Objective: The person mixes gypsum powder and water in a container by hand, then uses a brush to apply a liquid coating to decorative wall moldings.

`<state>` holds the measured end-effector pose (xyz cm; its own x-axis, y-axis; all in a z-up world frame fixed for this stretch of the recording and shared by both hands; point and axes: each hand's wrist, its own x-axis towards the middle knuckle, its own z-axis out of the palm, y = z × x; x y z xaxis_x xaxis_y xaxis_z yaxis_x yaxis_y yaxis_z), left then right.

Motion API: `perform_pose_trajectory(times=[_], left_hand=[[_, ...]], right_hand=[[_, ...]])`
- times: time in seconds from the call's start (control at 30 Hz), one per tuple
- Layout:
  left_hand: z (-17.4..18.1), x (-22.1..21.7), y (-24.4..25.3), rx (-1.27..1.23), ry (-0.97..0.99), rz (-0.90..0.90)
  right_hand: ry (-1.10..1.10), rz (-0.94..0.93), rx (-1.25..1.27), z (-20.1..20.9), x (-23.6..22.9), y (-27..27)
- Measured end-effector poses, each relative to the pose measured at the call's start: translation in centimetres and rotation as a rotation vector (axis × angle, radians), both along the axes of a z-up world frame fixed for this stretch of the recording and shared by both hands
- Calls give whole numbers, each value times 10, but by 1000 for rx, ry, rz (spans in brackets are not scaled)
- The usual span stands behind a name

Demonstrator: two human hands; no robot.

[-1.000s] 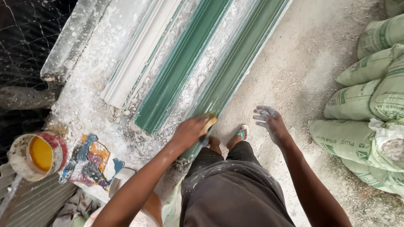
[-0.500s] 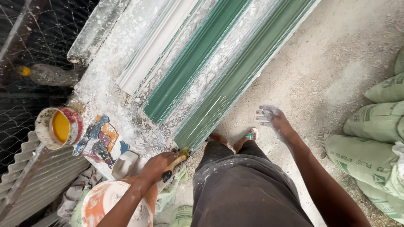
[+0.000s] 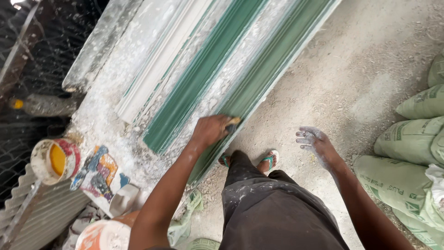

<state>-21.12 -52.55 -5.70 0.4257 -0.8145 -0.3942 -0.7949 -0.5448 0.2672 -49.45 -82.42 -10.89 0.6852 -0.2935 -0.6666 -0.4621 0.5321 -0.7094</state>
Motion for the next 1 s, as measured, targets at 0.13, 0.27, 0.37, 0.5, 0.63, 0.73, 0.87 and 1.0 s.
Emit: perform_pose_trajectory(times=[0.13, 0.27, 0.37, 0.5, 0.63, 0.73, 0.87, 1.0], left_hand=[[19, 23, -95, -239, -48, 12], [0, 54, -177, -273, -179, -29], [-15, 81, -247, -313, -232, -24], [-18, 113, -349, -285, -203, -37], [-25, 153, -466, -295, -227, -70], [-21, 177, -544, -282, -214, -73], [-17, 208, -639, -284, -187, -116], [-16, 239, -732, -284, -237, -143]], right_hand=[[-23, -43, 6, -4, -2, -32], [10, -91, -24, -14, 9, -72], [-22, -130, -13, -17, 27, -117], [-4, -167, -111, 15, 78, -180], [-6, -203, -129, 16, 127, -272], [-4, -208, -127, 18, 154, -343], [50, -198, -178, 68, 196, -426], [183, -170, -265, 95, 236, -502]])
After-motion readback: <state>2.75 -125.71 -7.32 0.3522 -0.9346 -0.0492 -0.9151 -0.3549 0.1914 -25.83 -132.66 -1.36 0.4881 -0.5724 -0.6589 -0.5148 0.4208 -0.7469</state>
